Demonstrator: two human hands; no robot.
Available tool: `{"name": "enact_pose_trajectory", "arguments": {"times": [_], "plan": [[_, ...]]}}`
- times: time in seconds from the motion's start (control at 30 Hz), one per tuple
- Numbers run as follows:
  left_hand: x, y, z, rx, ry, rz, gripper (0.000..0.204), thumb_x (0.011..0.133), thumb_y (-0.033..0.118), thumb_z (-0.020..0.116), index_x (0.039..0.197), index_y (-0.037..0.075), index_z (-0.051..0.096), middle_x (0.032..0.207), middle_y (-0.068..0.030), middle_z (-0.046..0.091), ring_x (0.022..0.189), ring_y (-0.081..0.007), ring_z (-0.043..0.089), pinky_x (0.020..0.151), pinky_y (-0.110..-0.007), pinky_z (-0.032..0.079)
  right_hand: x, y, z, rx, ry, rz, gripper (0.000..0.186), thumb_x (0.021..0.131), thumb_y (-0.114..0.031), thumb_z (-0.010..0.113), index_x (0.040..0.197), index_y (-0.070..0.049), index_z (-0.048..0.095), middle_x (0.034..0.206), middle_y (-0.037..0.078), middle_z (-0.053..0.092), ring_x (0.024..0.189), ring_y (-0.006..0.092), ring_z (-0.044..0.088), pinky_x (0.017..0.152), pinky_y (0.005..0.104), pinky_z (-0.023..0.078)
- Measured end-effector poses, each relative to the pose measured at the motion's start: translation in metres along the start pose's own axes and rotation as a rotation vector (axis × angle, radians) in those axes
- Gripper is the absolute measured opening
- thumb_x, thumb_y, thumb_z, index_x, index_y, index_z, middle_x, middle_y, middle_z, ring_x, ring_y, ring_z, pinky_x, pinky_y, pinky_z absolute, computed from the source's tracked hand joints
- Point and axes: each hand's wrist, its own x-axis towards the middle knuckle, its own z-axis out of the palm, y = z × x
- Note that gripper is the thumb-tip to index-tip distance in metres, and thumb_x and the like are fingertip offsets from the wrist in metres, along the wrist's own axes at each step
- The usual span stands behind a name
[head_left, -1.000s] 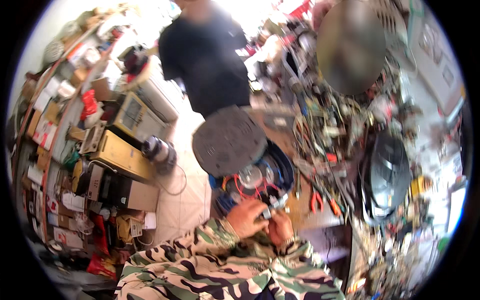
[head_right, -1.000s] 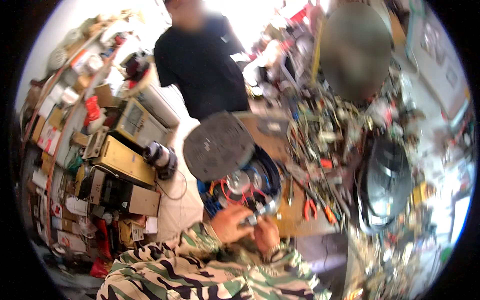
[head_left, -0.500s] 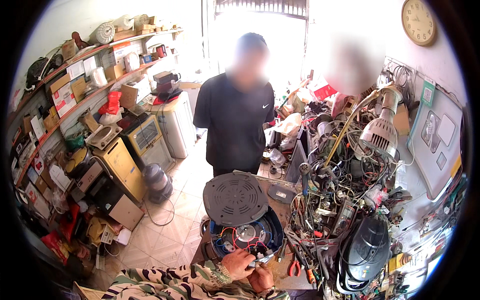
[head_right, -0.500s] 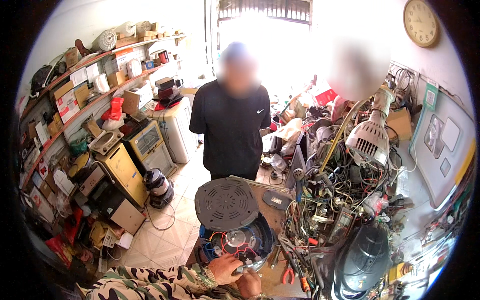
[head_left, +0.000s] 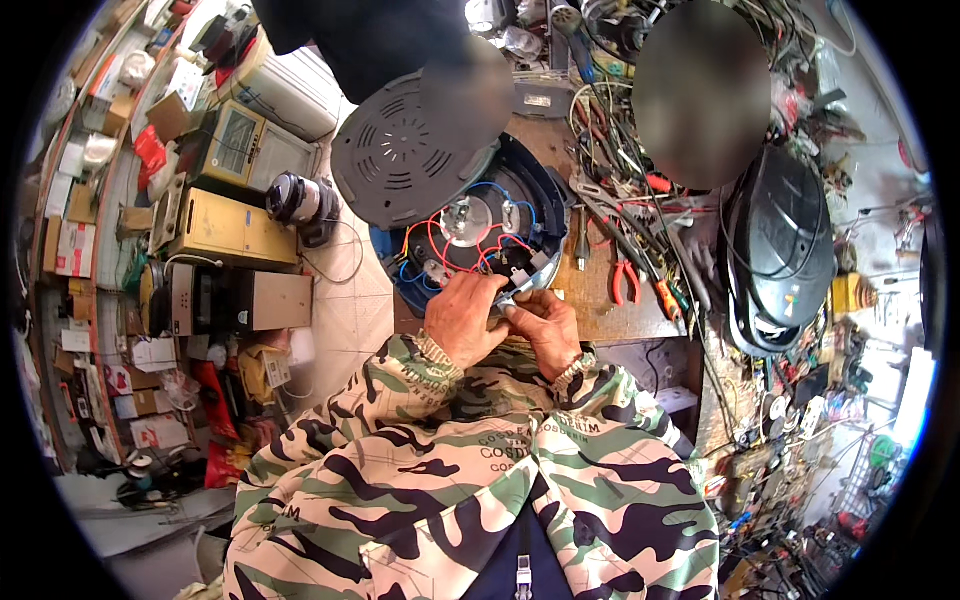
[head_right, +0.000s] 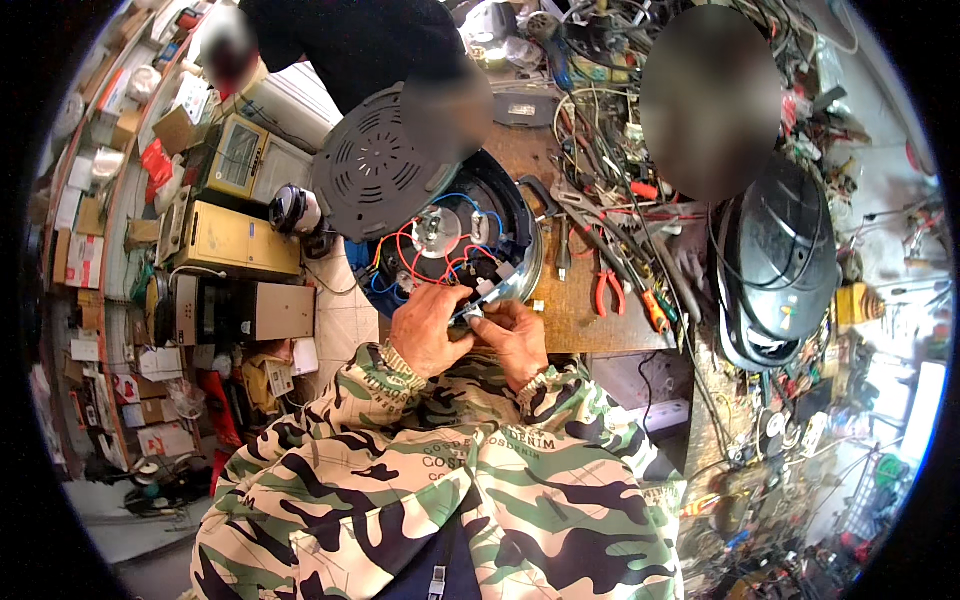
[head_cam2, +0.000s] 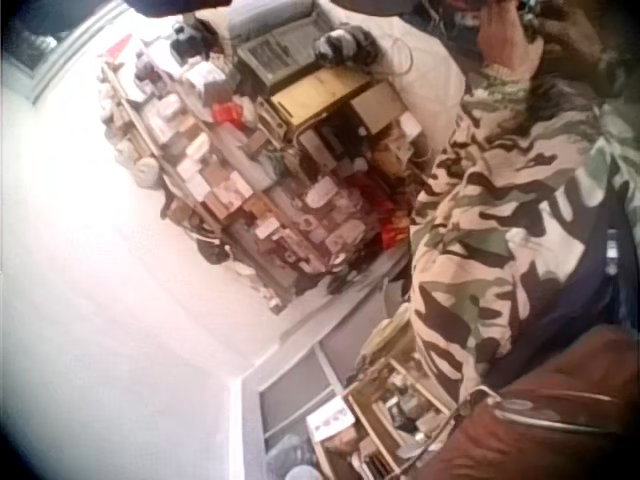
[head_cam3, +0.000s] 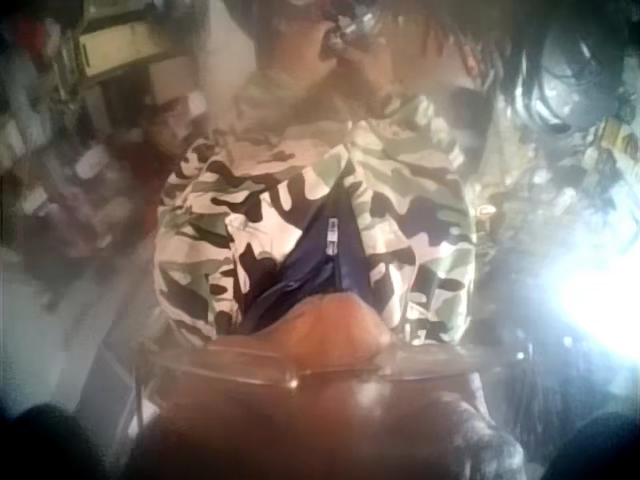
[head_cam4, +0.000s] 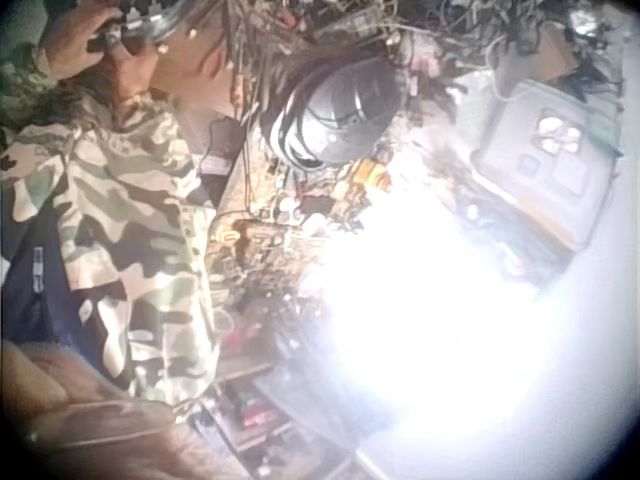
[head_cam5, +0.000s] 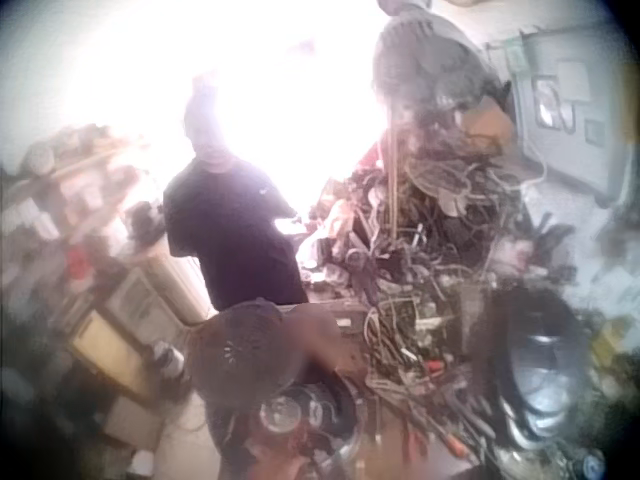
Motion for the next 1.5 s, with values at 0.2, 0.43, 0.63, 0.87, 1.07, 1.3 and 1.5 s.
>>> {"name": "enact_pose_trajectory", "arguments": {"times": [0.2,0.43,0.63,0.87,1.07,1.3,1.5], "plan": [[-0.002,-0.005,0.002,-0.028,-0.066,-0.004,0.056,0.068,0.010,0.083,0.120,0.006,0.062,0.111,-0.0144,0.065,0.105,-0.0362,0.062,0.089,-0.045,0.053,0.000,0.011,0.000,-0.109,0.006,-0.089,0.020,0.090,-0.001,0.072,0.106,0.006,0.062,0.088,0.010,0.072,0.081,0.0151,0.070,0.071,0.0286,0.058],[-0.002,-0.003,0.000,-0.033,-0.022,-0.069,0.048,0.069,0.009,0.084,0.113,0.004,0.065,0.114,-0.0150,0.064,0.105,-0.0359,0.064,0.090,-0.044,0.054,0.000,0.012,0.005,-0.107,0.070,-0.158,0.023,0.090,-0.007,0.077,0.103,0.007,0.063,0.086,0.010,0.072,0.076,0.0138,0.068,0.068,0.0290,0.057],[0.001,-0.002,-0.003,-0.076,-0.029,-0.072,0.045,0.071,0.008,0.081,0.113,0.004,0.065,0.110,-0.0146,0.065,0.102,-0.0363,0.064,0.087,-0.044,0.053,0.001,0.012,-0.017,-0.592,-0.009,-0.351,0.026,0.082,-0.008,0.082,0.101,0.000,0.066,0.088,0.010,0.071,0.077,0.0207,0.069,0.069,0.0352,0.055],[-0.002,-0.003,-0.008,-0.106,-0.053,-0.058,0.043,0.073,0.011,0.084,0.111,0.005,0.066,0.107,-0.0140,0.067,0.102,-0.0360,0.064,0.086,-0.044,0.053,0.000,-0.043,-0.006,-1.473,0.059,-1.139,0.061,0.069,-0.024,0.086,0.123,-0.010,0.062,0.131,0.014,0.059,0.132,0.0400,0.051,0.107,0.0608,0.038],[-0.004,-0.003,-0.005,-0.131,0.014,-0.066,0.038,0.073,0.012,0.084,0.105,0.004,0.066,0.106,-0.0139,0.067,0.100,-0.0354,0.063,0.085,-0.044,0.053,0.023,-0.065,-0.009,-1.528,-0.303,-1.067,0.057,0.068,-0.025,0.085,0.120,-0.011,0.065,0.128,0.010,0.061,0.135,0.0361,0.049,0.112,0.0602,0.034],[-0.001,0.000,-0.008,-0.154,-0.039,-0.142,0.034,0.072,0.012,0.084,0.098,0.003,0.065,0.102,-0.0141,0.066,0.099,-0.0355,0.063,0.085,-0.044,0.053,0.032,-0.060,-0.012,-1.475,-0.333,-1.165,0.056,0.063,-0.023,0.086,0.114,-0.010,0.065,0.120,0.010,0.063,0.126,0.0329,0.057,0.111,0.0598,0.034],[-0.002,0.001,-0.008,-0.185,-0.045,-0.179,0.034,0.073,0.008,0.083,0.101,0.003,0.064,0.104,-0.0151,0.065,0.099,-0.0368,0.062,0.086,-0.045,0.052,0.036,-0.066,-0.014,-1.487,-0.387,-1.175,0.057,0.064,-0.022,0.085,0.116,-0.009,0.064,0.120,0.010,0.064,0.125,0.0328,0.058,0.109,0.0593,0.037]]}}
